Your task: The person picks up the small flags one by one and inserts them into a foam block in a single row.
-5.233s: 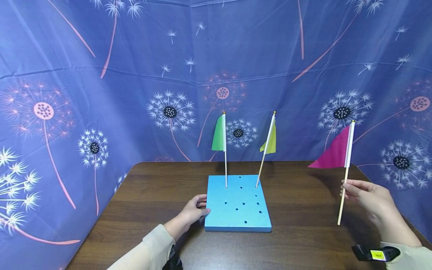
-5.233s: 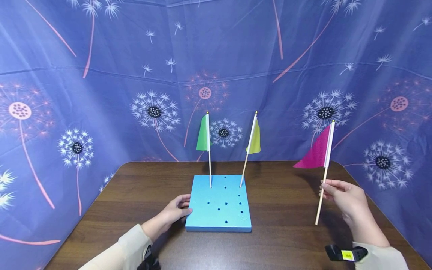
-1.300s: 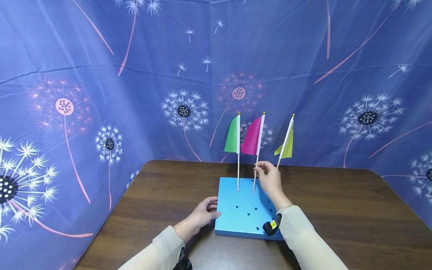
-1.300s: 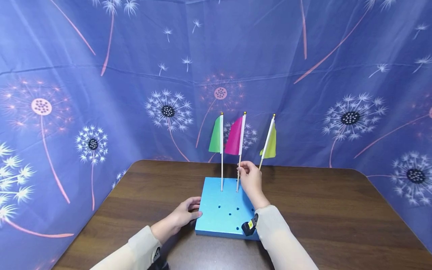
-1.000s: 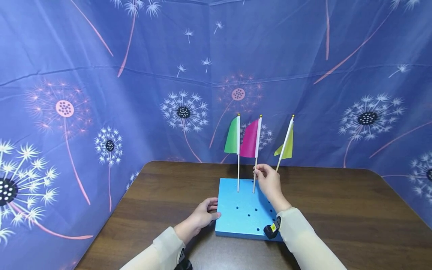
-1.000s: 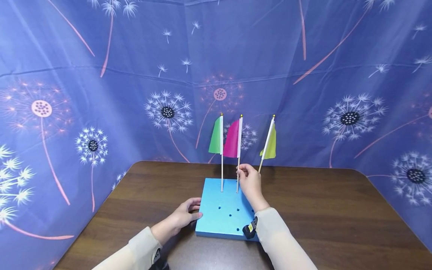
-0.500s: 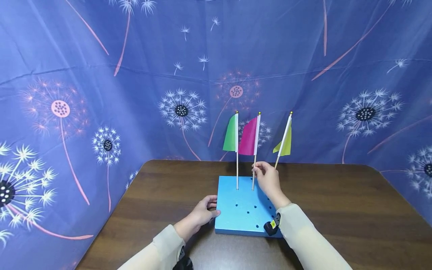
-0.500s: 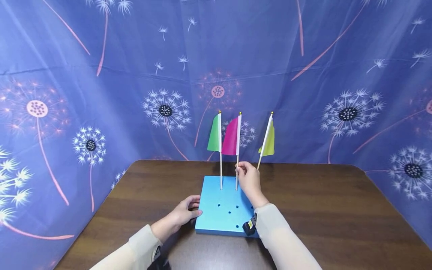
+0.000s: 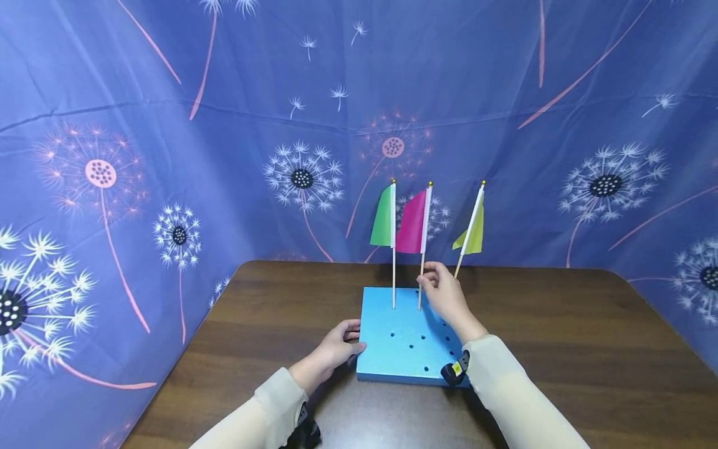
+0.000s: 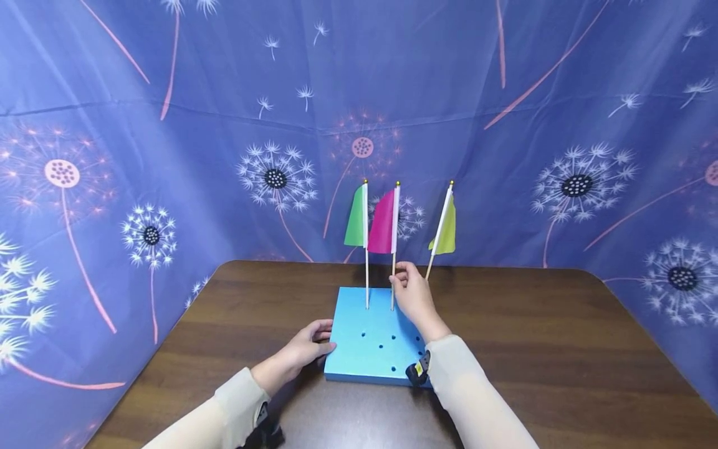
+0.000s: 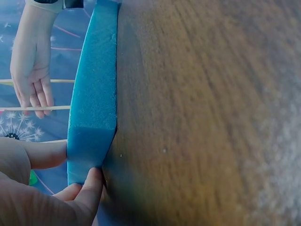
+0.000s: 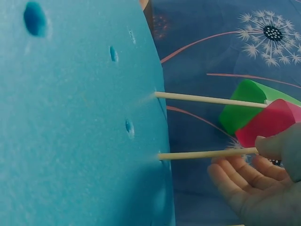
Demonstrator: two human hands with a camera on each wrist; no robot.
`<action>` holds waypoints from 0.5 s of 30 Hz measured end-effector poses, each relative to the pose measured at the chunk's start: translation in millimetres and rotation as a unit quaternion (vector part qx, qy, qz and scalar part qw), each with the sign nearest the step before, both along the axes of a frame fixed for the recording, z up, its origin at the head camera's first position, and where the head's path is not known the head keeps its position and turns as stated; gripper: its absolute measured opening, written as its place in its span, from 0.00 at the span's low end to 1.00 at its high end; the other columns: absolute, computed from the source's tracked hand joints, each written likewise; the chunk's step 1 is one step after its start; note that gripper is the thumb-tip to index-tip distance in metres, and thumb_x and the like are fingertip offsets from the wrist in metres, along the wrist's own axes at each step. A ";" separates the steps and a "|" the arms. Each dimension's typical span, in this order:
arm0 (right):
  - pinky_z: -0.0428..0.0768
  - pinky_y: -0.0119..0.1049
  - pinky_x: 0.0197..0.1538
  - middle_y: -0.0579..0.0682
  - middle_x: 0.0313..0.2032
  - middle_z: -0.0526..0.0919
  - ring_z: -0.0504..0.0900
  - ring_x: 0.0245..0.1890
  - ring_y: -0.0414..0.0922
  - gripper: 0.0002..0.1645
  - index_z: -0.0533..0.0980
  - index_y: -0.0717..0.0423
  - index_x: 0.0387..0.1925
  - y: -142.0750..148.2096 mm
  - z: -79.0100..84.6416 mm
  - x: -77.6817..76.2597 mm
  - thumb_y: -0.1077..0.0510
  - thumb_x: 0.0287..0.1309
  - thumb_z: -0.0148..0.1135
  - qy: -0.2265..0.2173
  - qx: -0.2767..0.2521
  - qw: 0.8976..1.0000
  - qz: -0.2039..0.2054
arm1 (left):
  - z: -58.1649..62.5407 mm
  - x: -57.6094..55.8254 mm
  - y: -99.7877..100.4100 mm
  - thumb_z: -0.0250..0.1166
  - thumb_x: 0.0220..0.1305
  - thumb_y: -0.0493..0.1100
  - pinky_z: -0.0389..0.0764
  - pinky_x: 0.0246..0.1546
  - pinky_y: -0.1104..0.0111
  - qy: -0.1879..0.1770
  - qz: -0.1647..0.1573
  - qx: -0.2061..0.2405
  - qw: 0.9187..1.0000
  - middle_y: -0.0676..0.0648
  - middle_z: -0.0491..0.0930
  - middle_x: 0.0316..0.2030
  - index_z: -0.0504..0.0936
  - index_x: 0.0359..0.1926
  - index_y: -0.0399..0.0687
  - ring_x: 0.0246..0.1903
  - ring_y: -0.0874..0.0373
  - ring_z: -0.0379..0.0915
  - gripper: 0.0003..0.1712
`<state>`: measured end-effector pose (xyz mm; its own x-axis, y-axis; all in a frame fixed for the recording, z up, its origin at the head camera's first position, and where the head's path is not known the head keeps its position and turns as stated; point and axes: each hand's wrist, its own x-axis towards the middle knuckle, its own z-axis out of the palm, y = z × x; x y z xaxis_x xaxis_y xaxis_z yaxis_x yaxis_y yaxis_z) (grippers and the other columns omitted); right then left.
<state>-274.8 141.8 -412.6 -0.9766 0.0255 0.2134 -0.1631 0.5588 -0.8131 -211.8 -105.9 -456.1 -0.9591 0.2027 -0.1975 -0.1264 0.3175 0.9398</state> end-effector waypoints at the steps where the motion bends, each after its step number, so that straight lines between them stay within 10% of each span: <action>1: 0.78 0.48 0.50 0.61 0.46 0.83 0.81 0.46 0.54 0.21 0.66 0.62 0.61 0.8 -0.9 1.4 0.58 0.71 0.52 0.000 0.003 1.000 0.001 | -1.1 0.5 -0.3 0.64 0.61 0.32 0.73 0.53 0.55 0.000 0.000 0.001 1.000 0.38 0.75 0.54 0.68 0.63 0.35 0.56 0.45 0.70 0.29; 15: 0.77 0.51 0.53 0.62 0.48 0.82 0.79 0.51 0.57 0.22 0.70 0.64 0.60 14.1 9.4 21.5 0.56 0.69 0.54 0.013 0.006 1.000 -0.002 | -2.8 3.2 0.6 0.64 0.61 0.32 0.72 0.55 0.54 -0.002 0.005 0.022 1.000 0.36 0.75 0.55 0.68 0.63 0.34 0.56 0.43 0.71 0.29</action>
<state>-253.3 155.9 -403.2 -0.9708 0.0262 0.2384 -0.1817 0.5685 -0.8023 -208.6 -105.3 -458.9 -0.9606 0.2012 -0.1918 -0.1326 0.2749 0.9523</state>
